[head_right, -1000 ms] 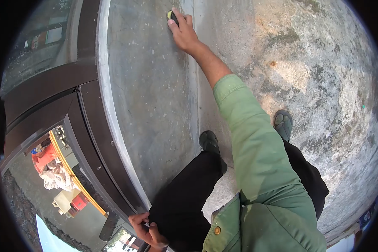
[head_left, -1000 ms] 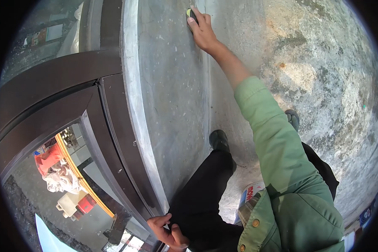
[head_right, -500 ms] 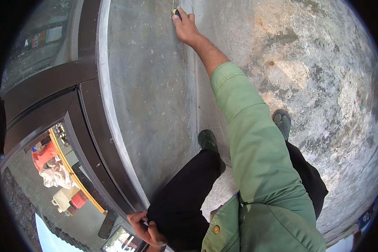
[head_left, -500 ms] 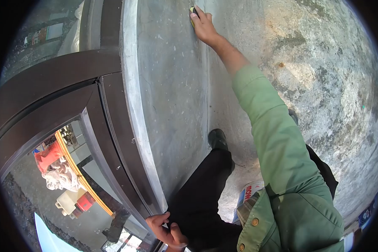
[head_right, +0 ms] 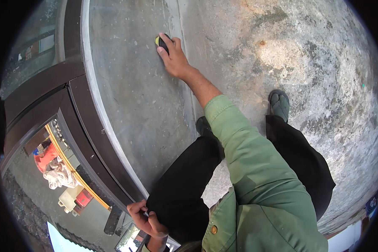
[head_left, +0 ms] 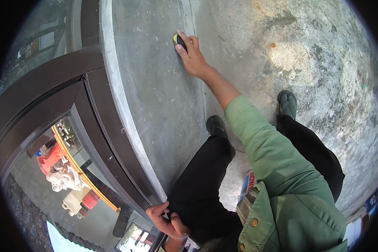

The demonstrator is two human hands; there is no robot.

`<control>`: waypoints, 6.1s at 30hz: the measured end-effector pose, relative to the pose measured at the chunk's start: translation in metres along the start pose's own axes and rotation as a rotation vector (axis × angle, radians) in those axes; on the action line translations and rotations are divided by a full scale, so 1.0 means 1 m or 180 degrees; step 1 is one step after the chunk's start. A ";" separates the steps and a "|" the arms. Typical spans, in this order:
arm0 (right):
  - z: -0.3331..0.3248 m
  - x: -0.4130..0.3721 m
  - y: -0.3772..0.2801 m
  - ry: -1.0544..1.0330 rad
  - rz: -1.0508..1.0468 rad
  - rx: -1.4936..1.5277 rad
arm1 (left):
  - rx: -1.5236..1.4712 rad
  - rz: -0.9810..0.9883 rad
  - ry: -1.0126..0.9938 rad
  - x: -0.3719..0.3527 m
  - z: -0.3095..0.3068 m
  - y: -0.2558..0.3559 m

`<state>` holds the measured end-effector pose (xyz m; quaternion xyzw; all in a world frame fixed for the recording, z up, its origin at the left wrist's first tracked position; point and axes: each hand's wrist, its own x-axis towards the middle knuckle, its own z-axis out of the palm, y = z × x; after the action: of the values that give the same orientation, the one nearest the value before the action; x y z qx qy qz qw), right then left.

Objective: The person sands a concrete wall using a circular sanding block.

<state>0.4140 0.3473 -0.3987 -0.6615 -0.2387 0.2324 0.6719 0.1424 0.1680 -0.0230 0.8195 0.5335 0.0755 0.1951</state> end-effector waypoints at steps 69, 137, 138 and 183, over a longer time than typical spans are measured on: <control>0.050 -0.296 0.000 0.0146 0.2450 0.0532 | -0.0668 0.1517 -0.1924 0.007 0.151 0.099; 0.011 -0.196 -0.095 -0.0357 0.0117 0.0619 | -0.1199 0.0818 -0.2086 0.032 0.162 0.094; 0.011 -0.191 -0.089 -0.0352 0.0120 0.0667 | -0.1171 0.0816 -0.2066 0.033 0.161 0.096; -0.005 -0.167 -0.089 -0.0724 0.0425 0.0902 | -0.1033 0.0779 -0.2244 0.026 0.155 0.094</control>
<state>0.2867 0.2373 -0.3116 -0.5441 -0.2336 0.3809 0.7101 0.2838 0.1209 -0.1288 0.8112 0.3136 -0.1042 0.4825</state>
